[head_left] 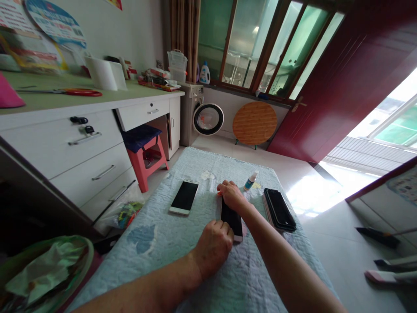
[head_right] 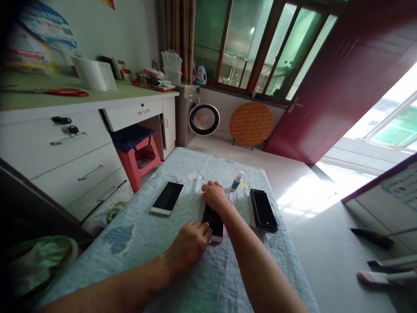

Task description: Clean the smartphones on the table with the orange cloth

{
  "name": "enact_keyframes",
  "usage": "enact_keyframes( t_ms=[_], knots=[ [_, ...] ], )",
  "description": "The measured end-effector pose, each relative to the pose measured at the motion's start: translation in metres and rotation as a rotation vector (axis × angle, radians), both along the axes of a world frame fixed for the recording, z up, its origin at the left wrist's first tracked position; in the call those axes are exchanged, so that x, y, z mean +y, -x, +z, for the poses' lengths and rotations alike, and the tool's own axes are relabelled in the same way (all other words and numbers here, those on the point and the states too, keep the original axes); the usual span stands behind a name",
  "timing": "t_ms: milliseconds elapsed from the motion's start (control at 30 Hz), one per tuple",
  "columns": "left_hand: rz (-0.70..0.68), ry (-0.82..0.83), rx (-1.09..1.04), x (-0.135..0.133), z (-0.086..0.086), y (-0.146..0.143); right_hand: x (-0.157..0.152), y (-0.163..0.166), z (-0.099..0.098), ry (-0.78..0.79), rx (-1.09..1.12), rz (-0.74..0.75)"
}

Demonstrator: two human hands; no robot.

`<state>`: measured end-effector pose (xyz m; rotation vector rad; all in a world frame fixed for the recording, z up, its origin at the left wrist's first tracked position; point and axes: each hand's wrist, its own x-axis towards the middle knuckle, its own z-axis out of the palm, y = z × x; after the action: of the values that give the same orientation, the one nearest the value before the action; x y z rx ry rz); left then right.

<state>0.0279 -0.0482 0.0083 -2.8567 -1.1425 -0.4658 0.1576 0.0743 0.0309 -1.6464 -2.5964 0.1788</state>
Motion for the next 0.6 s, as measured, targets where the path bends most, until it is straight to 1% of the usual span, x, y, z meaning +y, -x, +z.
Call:
enact_keyframes(
  t_ms=[100,367,600],
  knots=[
    [0.011,0.007,-0.023,0.0,-0.001,0.0,-0.002,0.0,0.004,0.016,-0.013,0.022],
    [0.029,0.039,-0.071,0.0,-0.004,0.0,-0.014,0.0,0.014,0.05,-0.089,0.137],
    [0.034,0.034,-0.083,0.001,-0.003,0.0,-0.033,-0.003,0.013,0.112,-0.016,0.204]
  ],
)
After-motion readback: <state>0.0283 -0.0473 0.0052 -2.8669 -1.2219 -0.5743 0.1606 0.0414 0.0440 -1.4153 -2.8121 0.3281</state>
